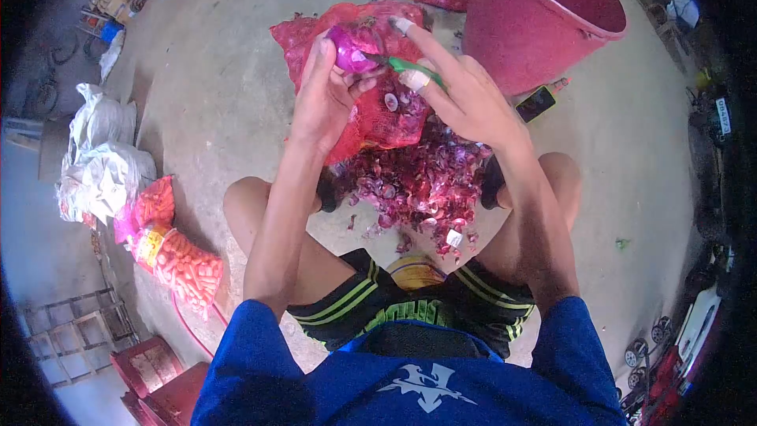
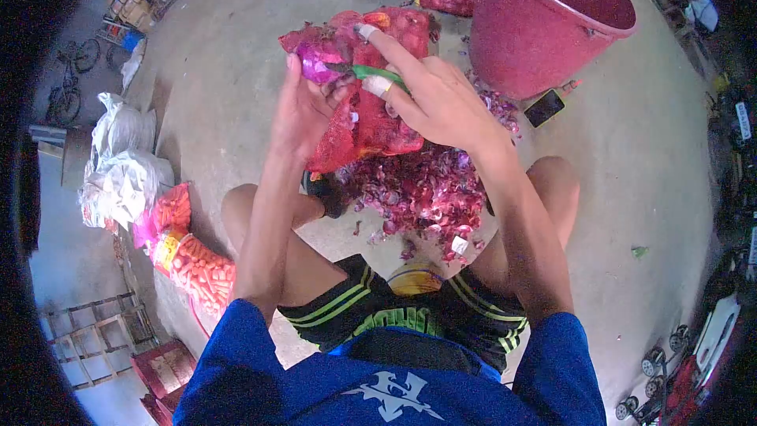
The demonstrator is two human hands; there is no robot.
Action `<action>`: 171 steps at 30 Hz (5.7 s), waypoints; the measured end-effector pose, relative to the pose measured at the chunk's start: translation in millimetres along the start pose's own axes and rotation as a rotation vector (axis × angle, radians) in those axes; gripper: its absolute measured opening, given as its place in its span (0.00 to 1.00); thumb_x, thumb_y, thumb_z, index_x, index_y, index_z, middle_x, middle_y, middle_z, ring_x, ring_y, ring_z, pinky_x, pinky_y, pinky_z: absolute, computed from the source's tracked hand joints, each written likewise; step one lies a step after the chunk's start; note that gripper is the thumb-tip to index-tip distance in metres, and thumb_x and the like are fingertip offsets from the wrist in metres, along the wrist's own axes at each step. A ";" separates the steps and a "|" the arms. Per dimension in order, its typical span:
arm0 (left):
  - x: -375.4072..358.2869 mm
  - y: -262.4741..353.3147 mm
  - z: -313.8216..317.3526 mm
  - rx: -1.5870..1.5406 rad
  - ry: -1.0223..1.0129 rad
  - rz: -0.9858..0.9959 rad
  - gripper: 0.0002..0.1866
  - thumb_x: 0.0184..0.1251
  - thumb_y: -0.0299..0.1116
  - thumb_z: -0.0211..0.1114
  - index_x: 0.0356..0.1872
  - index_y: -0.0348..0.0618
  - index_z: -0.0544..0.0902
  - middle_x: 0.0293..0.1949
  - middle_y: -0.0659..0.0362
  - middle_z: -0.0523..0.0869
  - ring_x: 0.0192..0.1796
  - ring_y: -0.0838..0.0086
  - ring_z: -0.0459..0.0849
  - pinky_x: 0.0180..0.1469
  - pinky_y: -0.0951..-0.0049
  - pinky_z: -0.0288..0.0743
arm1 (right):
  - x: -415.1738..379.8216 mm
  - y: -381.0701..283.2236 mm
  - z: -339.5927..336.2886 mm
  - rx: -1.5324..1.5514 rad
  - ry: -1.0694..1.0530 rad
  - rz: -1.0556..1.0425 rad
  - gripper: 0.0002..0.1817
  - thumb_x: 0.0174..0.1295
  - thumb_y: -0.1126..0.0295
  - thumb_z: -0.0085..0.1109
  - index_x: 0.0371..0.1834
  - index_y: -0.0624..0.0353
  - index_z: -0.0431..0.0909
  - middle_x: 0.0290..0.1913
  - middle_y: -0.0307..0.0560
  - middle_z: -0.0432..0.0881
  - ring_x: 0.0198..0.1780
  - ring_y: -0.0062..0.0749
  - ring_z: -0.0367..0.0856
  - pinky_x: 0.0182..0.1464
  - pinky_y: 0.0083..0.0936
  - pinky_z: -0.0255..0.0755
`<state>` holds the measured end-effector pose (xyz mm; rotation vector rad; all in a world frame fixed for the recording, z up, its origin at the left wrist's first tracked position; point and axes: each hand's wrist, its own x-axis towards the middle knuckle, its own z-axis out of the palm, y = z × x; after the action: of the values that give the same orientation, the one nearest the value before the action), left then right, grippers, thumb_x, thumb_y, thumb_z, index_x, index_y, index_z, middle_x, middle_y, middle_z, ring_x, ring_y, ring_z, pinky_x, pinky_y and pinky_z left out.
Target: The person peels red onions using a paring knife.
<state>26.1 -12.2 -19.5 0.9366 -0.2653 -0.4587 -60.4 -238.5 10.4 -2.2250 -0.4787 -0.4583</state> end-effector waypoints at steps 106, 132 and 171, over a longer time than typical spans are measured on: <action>-10.5 13.6 20.4 0.239 0.066 0.186 0.45 0.61 0.19 0.80 0.79 0.41 0.69 0.70 0.51 0.80 0.66 0.65 0.85 0.72 0.61 0.81 | -1.1 21.5 -17.2 0.402 -0.029 0.572 0.33 0.81 0.67 0.48 0.87 0.62 0.57 0.37 0.51 0.92 0.29 0.26 0.84 0.39 0.24 0.80; -18.4 2.9 36.2 0.392 -0.274 0.115 0.47 0.55 0.18 0.80 0.79 0.42 0.68 0.71 0.55 0.77 0.73 0.66 0.79 0.77 0.62 0.74 | 5.3 33.1 -15.1 0.501 0.204 0.243 0.37 0.64 0.79 0.63 0.79 0.70 0.66 0.62 0.50 0.89 0.65 0.28 0.82 0.71 0.28 0.72; -5.8 2.8 18.7 -0.588 -0.136 -0.205 0.28 0.86 0.48 0.58 0.78 0.45 0.72 0.77 0.46 0.73 0.81 0.47 0.70 0.76 0.51 0.80 | -12.0 32.2 -30.2 -0.256 -0.082 0.259 0.35 0.62 0.69 0.71 0.74 0.65 0.76 0.57 0.64 0.88 0.57 0.54 0.90 0.62 0.41 0.79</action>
<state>14.0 -21.3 -6.6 0.3573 -0.1428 -0.7418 -60.5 -283.7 3.0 -2.5168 -0.1754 -0.3058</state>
